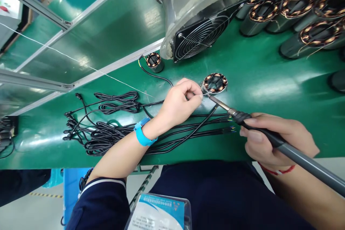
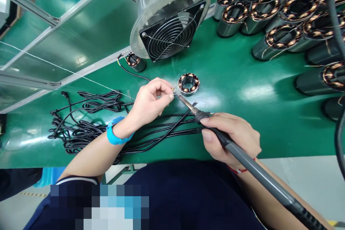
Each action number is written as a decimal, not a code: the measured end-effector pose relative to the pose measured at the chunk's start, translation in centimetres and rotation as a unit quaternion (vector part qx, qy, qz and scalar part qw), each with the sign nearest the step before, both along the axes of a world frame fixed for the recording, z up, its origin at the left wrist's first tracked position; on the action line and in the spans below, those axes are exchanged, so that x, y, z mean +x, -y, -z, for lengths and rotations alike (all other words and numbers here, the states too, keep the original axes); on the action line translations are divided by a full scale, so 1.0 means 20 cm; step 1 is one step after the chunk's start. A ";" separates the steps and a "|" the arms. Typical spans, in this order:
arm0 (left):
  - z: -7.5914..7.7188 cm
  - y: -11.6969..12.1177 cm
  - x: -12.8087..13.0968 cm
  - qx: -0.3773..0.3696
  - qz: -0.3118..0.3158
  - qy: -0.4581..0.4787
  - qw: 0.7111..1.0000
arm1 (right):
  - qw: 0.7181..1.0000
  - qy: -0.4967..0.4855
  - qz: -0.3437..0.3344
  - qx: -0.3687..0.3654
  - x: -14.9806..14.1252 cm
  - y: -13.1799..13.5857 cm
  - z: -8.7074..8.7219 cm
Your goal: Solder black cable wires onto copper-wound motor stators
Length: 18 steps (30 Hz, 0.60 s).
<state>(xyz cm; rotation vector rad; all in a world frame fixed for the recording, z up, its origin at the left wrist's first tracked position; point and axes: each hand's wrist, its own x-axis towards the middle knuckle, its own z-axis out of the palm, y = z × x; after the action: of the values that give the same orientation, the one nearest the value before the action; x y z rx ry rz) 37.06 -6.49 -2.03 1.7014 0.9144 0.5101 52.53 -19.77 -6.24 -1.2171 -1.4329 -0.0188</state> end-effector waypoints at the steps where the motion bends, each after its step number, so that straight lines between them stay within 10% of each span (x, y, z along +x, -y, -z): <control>1: 0.00 0.00 0.00 0.001 -0.001 0.003 1.000 | 1.000 0.004 -0.001 0.000 0.00 0.00 -0.01; 9: -0.01 0.00 0.00 -0.001 -0.001 -0.004 1.000 | 1.000 -0.006 -0.018 0.016 0.00 -0.03 -0.04; 18: 0.01 0.00 0.00 0.003 -0.002 0.011 1.000 | 0.991 0.042 -0.018 -0.126 0.01 -0.10 -0.19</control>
<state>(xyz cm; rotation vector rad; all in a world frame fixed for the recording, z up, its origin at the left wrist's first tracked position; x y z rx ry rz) 37.08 -6.44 -2.15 1.6960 0.9013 0.5344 52.69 -17.68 -2.43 -1.4101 -1.5653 0.1403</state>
